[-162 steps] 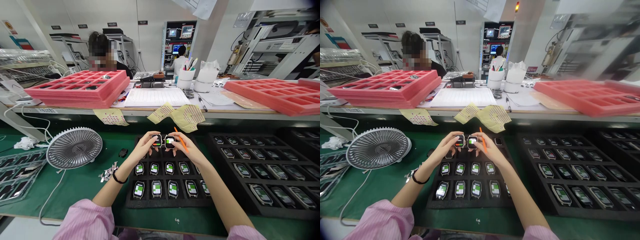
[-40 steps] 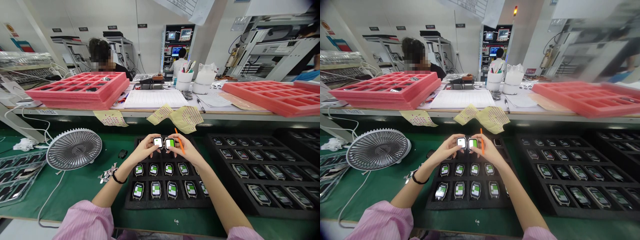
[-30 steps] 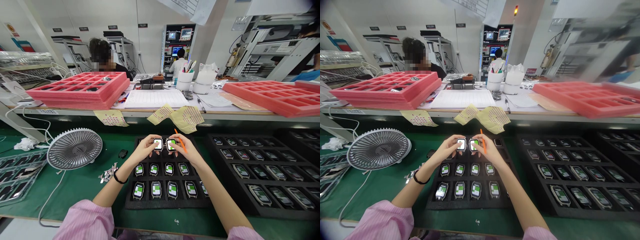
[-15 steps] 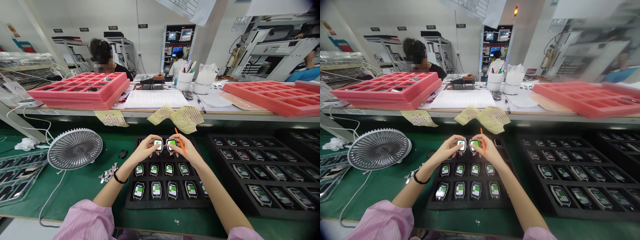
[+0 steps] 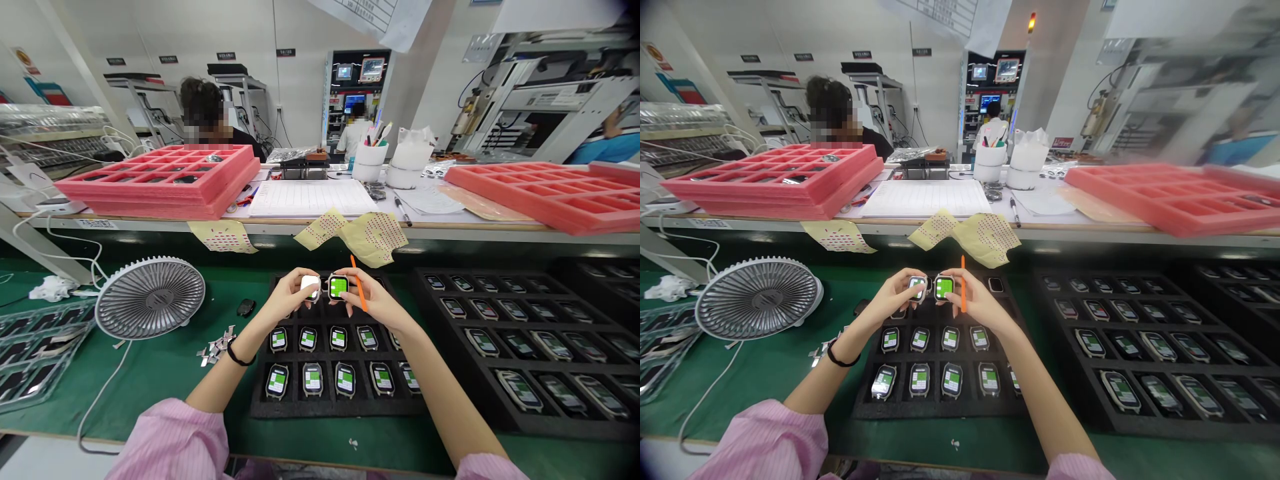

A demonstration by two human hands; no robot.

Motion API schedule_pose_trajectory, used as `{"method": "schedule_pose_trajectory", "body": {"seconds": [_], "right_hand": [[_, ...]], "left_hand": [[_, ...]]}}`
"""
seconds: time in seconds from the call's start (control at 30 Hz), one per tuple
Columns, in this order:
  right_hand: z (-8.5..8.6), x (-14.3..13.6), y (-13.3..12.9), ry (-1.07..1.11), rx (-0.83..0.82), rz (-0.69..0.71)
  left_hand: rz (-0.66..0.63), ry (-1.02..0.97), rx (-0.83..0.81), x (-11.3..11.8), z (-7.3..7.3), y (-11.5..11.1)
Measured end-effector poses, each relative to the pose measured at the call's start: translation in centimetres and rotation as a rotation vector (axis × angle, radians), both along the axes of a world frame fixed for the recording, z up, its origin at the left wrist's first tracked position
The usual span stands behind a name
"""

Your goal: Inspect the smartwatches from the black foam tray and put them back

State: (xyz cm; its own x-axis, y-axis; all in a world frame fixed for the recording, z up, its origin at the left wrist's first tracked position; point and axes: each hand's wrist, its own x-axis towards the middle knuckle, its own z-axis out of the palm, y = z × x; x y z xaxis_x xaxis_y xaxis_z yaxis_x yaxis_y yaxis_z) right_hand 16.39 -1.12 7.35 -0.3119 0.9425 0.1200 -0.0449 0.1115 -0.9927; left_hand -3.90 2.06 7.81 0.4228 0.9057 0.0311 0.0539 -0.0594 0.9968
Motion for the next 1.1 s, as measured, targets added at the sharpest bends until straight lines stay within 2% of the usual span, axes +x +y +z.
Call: {"method": "schedule_pose_trajectory", "body": {"seconds": [0.13,0.27,0.5,0.87,1.1], "right_hand": [[0.0,-0.2,0.0,-0.001,-0.021,-0.044],[-0.3,-0.5,0.1,0.01,-0.015,-0.127],[-0.8,-0.6,0.4,-0.011,-0.044,-0.267],[-1.0,0.0,0.5,-0.037,0.014,-0.148],[-0.3,0.0,0.1,-0.035,0.013,-0.081]], "left_hand": [[0.03,-0.012,-0.044,0.1,0.4,-0.2],[0.029,0.018,-0.043,0.0,0.2,0.0],[-0.091,0.018,-0.009,-0.1,-0.4,0.1],[-0.168,0.008,0.006,-0.4,-0.6,0.1],[-0.115,0.034,0.007,-0.3,-0.1,0.0]]}}
